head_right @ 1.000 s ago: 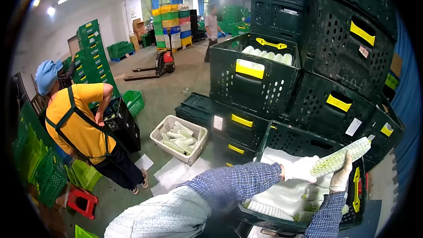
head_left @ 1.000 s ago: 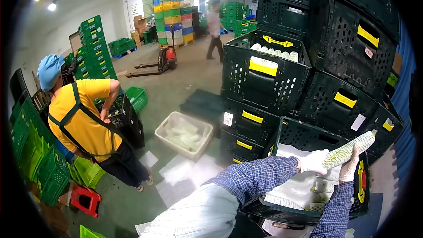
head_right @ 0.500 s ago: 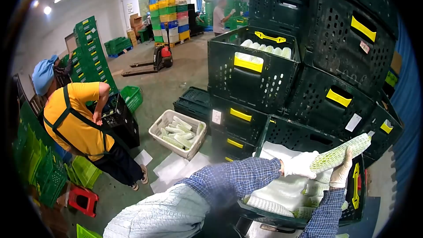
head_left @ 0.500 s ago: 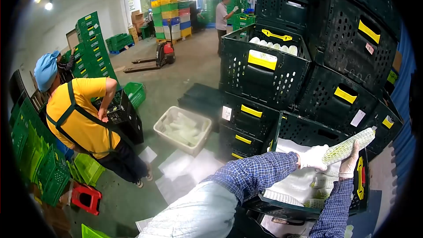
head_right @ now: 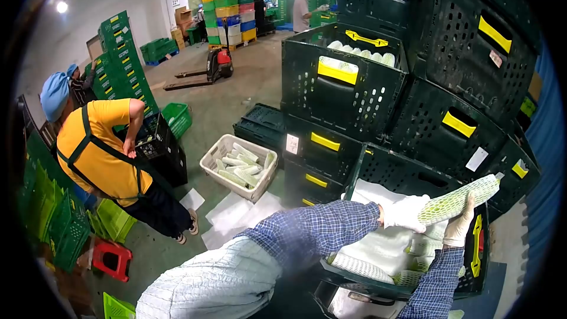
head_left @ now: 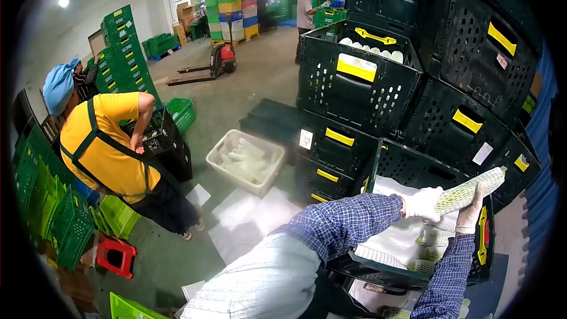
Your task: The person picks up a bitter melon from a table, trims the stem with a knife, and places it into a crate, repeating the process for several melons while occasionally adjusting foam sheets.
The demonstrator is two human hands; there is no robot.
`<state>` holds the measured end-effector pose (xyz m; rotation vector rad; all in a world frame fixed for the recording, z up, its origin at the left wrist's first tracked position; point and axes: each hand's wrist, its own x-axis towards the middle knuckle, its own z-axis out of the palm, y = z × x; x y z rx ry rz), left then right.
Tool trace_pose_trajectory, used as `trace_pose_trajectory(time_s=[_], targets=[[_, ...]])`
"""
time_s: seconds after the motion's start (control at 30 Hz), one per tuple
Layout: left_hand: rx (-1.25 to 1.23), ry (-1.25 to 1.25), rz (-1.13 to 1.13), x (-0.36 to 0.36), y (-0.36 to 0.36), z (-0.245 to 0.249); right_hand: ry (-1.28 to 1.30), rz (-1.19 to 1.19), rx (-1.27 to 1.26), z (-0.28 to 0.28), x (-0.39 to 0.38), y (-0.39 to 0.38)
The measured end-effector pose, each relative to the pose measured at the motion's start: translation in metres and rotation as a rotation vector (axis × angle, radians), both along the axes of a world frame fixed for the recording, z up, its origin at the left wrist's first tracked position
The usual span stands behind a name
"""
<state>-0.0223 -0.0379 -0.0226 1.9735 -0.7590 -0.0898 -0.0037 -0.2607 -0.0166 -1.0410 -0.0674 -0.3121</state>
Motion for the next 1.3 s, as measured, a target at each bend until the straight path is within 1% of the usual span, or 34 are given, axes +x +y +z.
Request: trace_pose_trajectory(time_s=[0.03,0.07,0.17,0.3,0.43,0.47,0.57,0.77,0.87,0.97,1.17,1.3], targets=[[0.000,-0.002,-0.003,-0.001,0.001,0.002,0.002,-0.001,0.001,0.000,0.000,0.000],[-0.051,-0.068,-0.025,0.005,-0.001,-0.009,0.003,-0.002,0.003,0.000,0.001,0.000],[-0.070,-0.092,-0.030,0.009,-0.004,-0.015,0.004,-0.005,-0.001,-0.001,0.002,-0.002],[-0.027,-0.017,-0.013,0.000,0.002,-0.001,-0.002,-0.008,0.005,-0.002,0.001,-0.002],[0.016,-0.026,0.013,0.000,0.001,0.000,0.025,-0.007,0.004,-0.001,0.002,-0.002],[-0.039,-0.045,-0.013,0.002,0.001,-0.005,0.033,-0.008,-0.009,-0.002,0.002,-0.004],[-0.056,-0.066,-0.012,0.002,0.001,-0.006,0.024,-0.006,-0.035,-0.004,0.006,-0.006],[-0.035,-0.051,-0.004,0.002,0.001,-0.006,0.041,-0.007,-0.034,-0.001,0.002,-0.002],[-0.064,-0.023,0.019,0.001,0.001,-0.004,0.050,-0.012,-0.044,0.001,0.000,-0.001],[-0.019,-0.046,0.000,0.001,0.002,-0.004,0.048,-0.013,-0.046,0.001,-0.001,0.000],[-0.029,-0.060,-0.007,0.001,0.002,-0.005,0.035,-0.039,-0.035,0.005,-0.004,0.006],[-0.027,-0.004,-0.011,-0.004,0.005,0.002,0.028,-0.040,-0.054,0.005,-0.004,0.005]])
